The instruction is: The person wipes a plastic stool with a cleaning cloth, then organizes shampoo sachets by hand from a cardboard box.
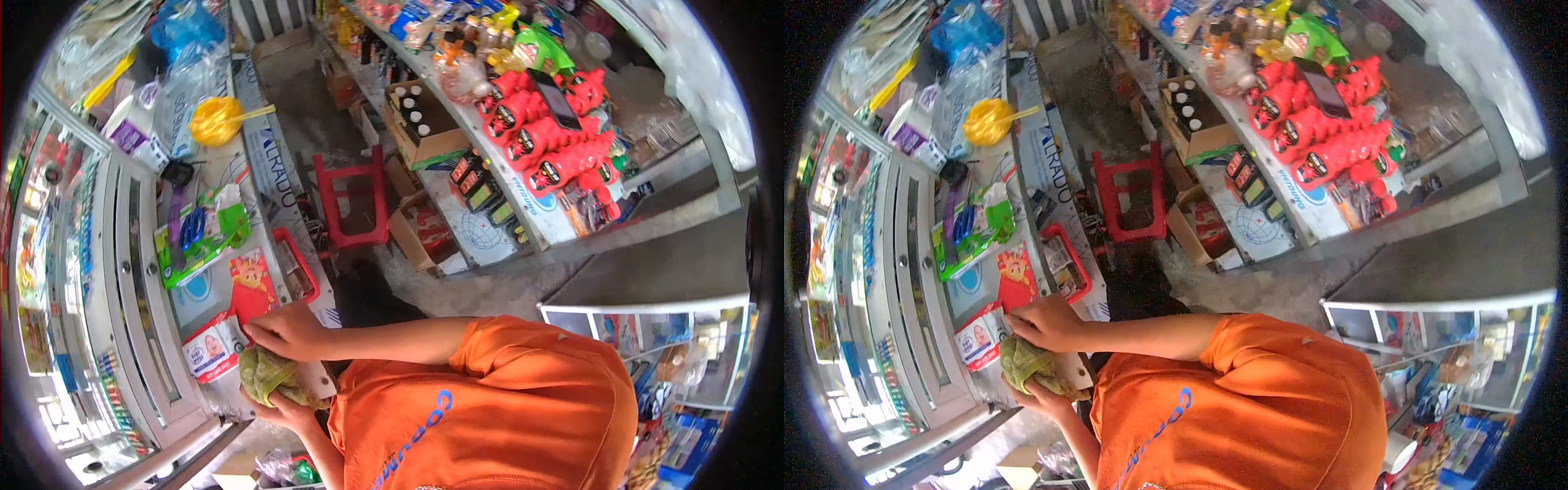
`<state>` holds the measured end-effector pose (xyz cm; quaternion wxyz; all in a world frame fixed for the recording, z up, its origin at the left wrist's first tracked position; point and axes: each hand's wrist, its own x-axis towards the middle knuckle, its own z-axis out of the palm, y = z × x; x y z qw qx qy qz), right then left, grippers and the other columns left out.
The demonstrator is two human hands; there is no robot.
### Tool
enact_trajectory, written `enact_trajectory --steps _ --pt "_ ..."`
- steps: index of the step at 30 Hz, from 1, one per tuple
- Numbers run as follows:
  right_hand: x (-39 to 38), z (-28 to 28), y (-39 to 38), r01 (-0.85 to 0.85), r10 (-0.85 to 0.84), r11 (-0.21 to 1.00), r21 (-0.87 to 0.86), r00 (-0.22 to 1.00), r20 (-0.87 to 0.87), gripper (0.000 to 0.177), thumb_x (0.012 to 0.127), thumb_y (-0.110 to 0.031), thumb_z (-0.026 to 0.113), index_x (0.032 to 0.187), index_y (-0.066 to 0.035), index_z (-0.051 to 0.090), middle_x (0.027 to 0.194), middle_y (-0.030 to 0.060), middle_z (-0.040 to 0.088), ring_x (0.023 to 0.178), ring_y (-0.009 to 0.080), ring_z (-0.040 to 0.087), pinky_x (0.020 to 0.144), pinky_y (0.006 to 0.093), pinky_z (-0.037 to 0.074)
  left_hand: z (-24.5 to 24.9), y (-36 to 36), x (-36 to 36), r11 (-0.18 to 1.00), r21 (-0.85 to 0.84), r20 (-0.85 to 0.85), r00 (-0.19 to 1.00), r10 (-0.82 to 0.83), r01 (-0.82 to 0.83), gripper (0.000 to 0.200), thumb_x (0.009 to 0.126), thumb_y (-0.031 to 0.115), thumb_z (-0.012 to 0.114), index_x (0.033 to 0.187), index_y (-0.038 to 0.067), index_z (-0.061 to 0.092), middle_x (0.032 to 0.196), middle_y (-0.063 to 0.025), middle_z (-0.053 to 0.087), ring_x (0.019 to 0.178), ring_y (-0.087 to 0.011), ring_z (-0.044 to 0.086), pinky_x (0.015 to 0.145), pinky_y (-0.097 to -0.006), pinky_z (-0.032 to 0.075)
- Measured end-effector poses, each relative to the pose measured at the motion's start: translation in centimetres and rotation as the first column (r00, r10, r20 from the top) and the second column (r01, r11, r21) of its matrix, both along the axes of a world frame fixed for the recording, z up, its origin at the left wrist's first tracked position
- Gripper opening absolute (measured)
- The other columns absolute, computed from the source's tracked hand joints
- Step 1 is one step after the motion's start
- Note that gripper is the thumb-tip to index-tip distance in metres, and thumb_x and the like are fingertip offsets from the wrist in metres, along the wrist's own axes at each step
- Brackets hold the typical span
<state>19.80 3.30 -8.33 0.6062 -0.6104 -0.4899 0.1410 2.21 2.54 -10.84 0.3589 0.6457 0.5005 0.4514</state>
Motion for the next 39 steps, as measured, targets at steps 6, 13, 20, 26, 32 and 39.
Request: enact_trajectory --steps 6,13,20,26,32,39 --pt "-0.1 -0.4 0.1 -0.001 0.002 0.999 -0.039 0.999 0.042 0.036 0.101 -0.031 0.058 0.076 -0.006 0.066 0.065 0.0163 0.063 0.062 0.0359 0.064 0.056 0.0471 0.044 0.6 0.2 0.0 0.999 0.033 -0.050 0.998 -0.028 0.030 0.066 0.097 0.041 0.048 0.137 -0.012 0.051 0.129 -0.0280 0.060 0.116 -0.0381 0.061 0.099 -0.0485 0.046" --pt "-0.2 -0.2 0.3 -0.037 0.037 0.999 0.007 0.999 0.022 0.032 0.100 -0.028 0.059 0.079 -0.005 0.066 0.068 0.0173 0.063 0.065 0.0376 0.064 0.057 0.0466 0.045 1.1 0.1 0.8 0.975 0.198 -0.016 0.995 -0.099 0.100 0.053 0.098 0.035 0.047 0.128 -0.007 0.055 0.115 -0.0219 0.065 0.106 -0.0315 0.063 0.093 -0.0440 0.048" --pt "-0.1 0.1 0.3 -0.052 0.052 0.999 0.000 0.999 0.010 0.030 0.100 -0.025 0.060 0.080 -0.003 0.064 0.065 0.0172 0.060 0.062 0.0370 0.062 0.054 0.0446 0.042 3.7 -0.3 2.0 0.985 0.140 0.050 0.993 -0.106 0.098 0.041 0.096 0.025 0.048 0.120 -0.007 0.058 0.105 -0.0184 0.068 0.094 -0.0291 0.065 0.086 -0.0409 0.050" --pt "-0.3 0.1 0.2 -0.029 0.029 0.999 -0.022 1.000 0.004 0.030 0.100 -0.026 0.060 0.081 -0.004 0.065 0.062 0.0156 0.058 0.056 0.0336 0.061 0.052 0.0420 0.042 3.8 -0.5 2.0 0.991 0.109 0.063 0.994 -0.086 0.079 0.036 0.093 0.018 0.046 0.115 -0.007 0.059 0.099 -0.0188 0.067 0.088 -0.0294 0.065 0.084 -0.0405 0.051" --pt "-0.3 0.4 0.2 -0.019 0.019 1.000 0.004 1.000 0.020 0.031 0.101 -0.025 0.060 0.079 -0.003 0.063 0.061 0.0162 0.057 0.053 0.0339 0.059 0.051 0.0417 0.041 3.7 -0.2 1.8 0.985 0.148 0.069 0.993 -0.094 0.083 0.036 0.092 0.018 0.048 0.115 -0.008 0.059 0.098 -0.0189 0.068 0.089 -0.0289 0.065 0.083 -0.0397 0.051" --pt "-0.3 0.2 0.3 -0.007 0.007 1.000 0.007 1.000 0.020 0.032 0.101 -0.026 0.060 0.079 -0.003 0.063 0.062 0.0167 0.057 0.054 0.0333 0.059 0.051 0.0415 0.041 3.3 0.0 1.6 0.988 0.118 0.073 0.992 -0.108 0.099 0.041 0.082 0.011 0.050 0.117 -0.008 0.059 0.098 -0.0210 0.069 0.091 -0.0314 0.069 0.086 -0.0415 0.053"
